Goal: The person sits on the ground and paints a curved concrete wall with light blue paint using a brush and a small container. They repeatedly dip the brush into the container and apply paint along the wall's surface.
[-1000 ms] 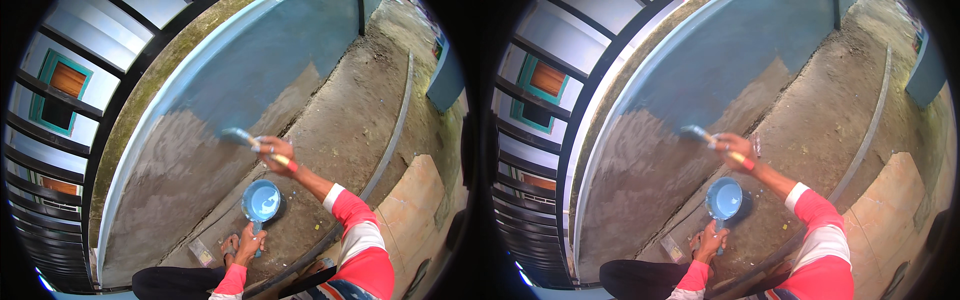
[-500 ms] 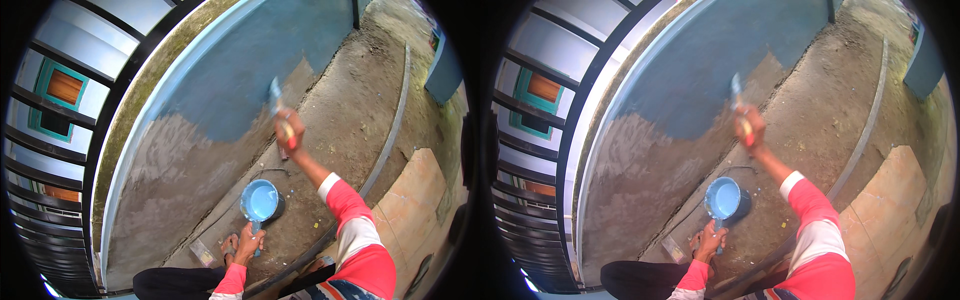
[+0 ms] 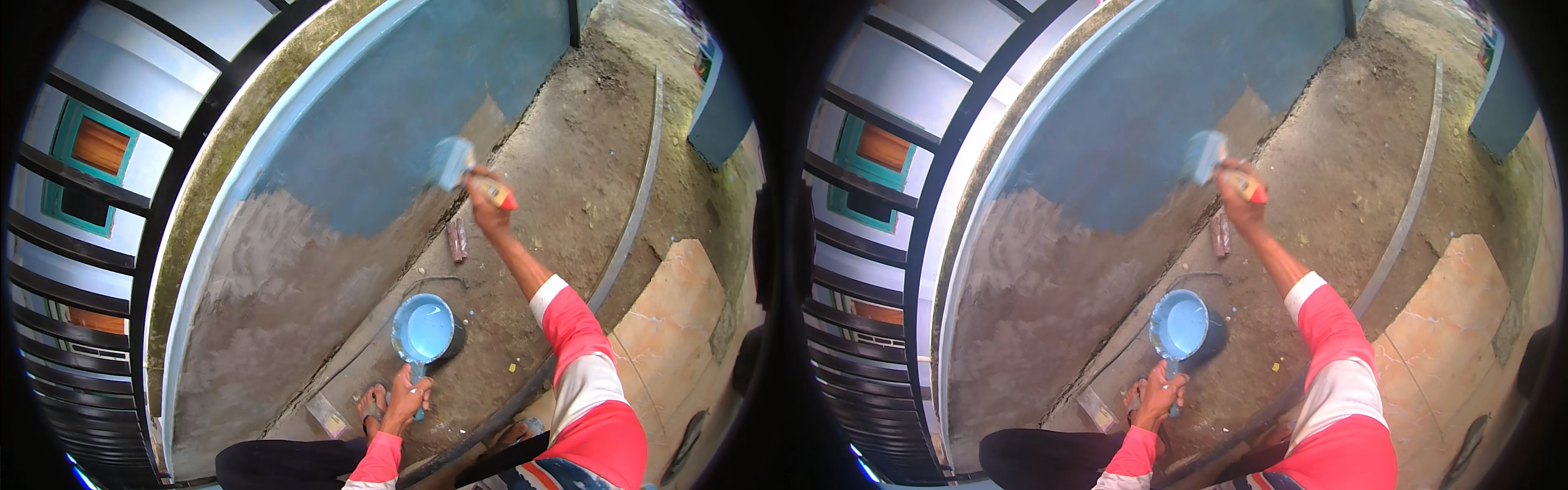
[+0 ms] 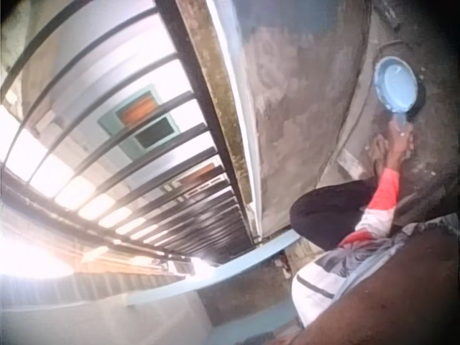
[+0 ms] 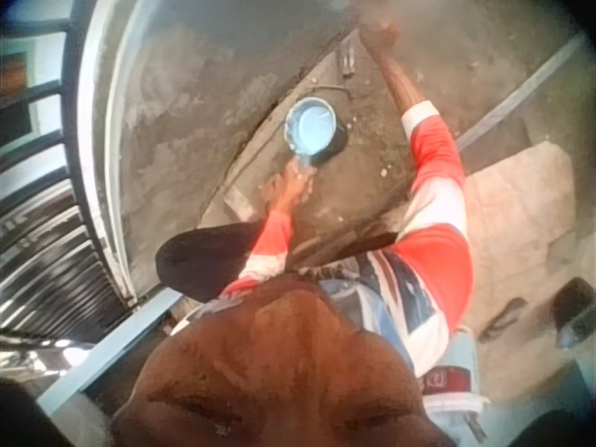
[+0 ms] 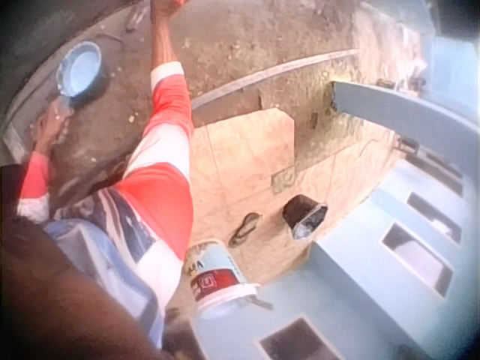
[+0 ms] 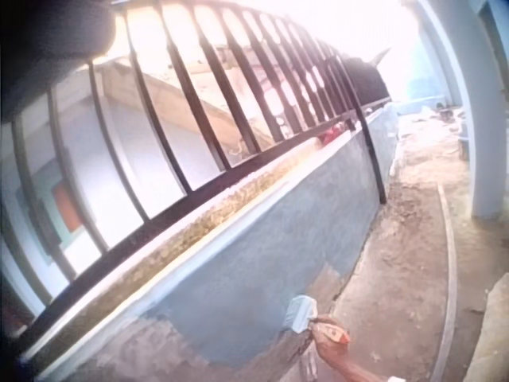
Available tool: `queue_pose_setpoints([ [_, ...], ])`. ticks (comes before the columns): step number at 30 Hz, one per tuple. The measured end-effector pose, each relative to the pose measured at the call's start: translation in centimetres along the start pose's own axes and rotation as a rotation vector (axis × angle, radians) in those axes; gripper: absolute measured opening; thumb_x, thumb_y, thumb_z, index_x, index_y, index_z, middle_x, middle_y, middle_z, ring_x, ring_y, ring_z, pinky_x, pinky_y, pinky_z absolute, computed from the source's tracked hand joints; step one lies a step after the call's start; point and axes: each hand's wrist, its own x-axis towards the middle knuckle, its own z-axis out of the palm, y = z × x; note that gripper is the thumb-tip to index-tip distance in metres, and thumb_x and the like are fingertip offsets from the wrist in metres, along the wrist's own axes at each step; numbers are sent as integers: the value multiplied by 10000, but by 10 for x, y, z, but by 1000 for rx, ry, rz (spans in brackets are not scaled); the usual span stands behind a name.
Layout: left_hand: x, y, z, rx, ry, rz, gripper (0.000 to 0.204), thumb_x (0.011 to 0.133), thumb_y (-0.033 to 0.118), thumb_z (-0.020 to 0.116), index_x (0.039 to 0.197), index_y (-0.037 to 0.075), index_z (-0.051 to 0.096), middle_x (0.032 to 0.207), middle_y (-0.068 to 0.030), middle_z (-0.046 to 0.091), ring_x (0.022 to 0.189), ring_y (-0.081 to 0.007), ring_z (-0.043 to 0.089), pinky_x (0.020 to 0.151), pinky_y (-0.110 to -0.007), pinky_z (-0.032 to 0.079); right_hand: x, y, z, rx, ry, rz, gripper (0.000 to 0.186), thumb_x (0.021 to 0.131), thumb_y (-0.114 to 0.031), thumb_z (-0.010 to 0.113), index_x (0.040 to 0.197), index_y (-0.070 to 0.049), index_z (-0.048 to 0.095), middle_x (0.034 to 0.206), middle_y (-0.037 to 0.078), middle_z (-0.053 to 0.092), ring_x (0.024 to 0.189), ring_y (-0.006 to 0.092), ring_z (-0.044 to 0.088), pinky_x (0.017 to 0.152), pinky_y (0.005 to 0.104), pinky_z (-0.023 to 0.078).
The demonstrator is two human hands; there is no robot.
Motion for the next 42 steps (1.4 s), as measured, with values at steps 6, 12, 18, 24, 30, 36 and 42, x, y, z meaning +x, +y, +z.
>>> queue_pose_setpoints([
  [6, 0, -1, 2, 8, -14, -33, 359, 857, -19, 600, 1192, -53, 475, 613, -29, 518, 434, -114, 481, 399, -262, 392, -3, -2, 10, -28, 209, -115, 195, 857, -37, 719, 1045, -5, 682, 926, 54, 684, 818, 120, 642, 664, 288, 513],
  [12, 0, -3, -2, 7, 13, -18, 337, 853, -10, 609, 1168, -43, 492, 615, -28, 519, 438, -113, 481, 403, -259, 392, -107, -24, 37, -81, -576, -445, 226, 781, -6, 720, 995, -77, 713, 955, 124, 691, 827, 268, 682, 708, 334, 552],
  [18, -1, 7, 1, 13, 30, -14, 320, 849, -16, 611, 1150, -36, 503, 627, -22, 519, 443, -109, 485, 401, -259, 398, 15, -11, -8, -203, -180, -454, 171, 813, 39, 698, 969, -32, 707, 947, 107, 710, 860, 235, 694, 748, 330, 554],
  [24, -2, 11, 7, 33, 17, -24, 315, 846, -22, 610, 1142, -45, 505, 632, -23, 520, 443, -111, 489, 398, -263, 400, 42, -15, -6, -537, 108, -647, 205, 835, -33, 706, 1036, -70, 716, 1009, 119, 701, 847, 256, 694, 708, 350, 569],
  [30, -1, 8, 5, 19, 32, -27, 261, 843, -21, 613, 1088, -36, 522, 642, -29, 529, 445, -114, 495, 400, -263, 409, -69, -26, 7, -256, -603, -590, 266, 813, -44, 740, 1072, -98, 713, 1033, 127, 706, 893, 245, 719, 710, 327, 587],
  [36, 5, 3, 5, 32, 6, -18, 224, 842, -20, 622, 1038, -13, 515, 642, -31, 533, 449, -115, 499, 401, -264, 426, 47, 5, -41, -28, -189, 30, 289, 877, -102, 744, 1141, -10, 672, 1060, 146, 711, 909, 193, 703, 758, 319, 611],
  [42, 1, 19, 9, 91, 21, -66, 238, 845, -10, 632, 1050, 3, 512, 638, -30, 535, 451, -112, 498, 403, -259, 427, 158, -12, -79, -185, 303, -337, 236, 889, -112, 736, 1111, -39, 706, 948, 92, 749, 828, 111, 693, 646, 253, 562],
])
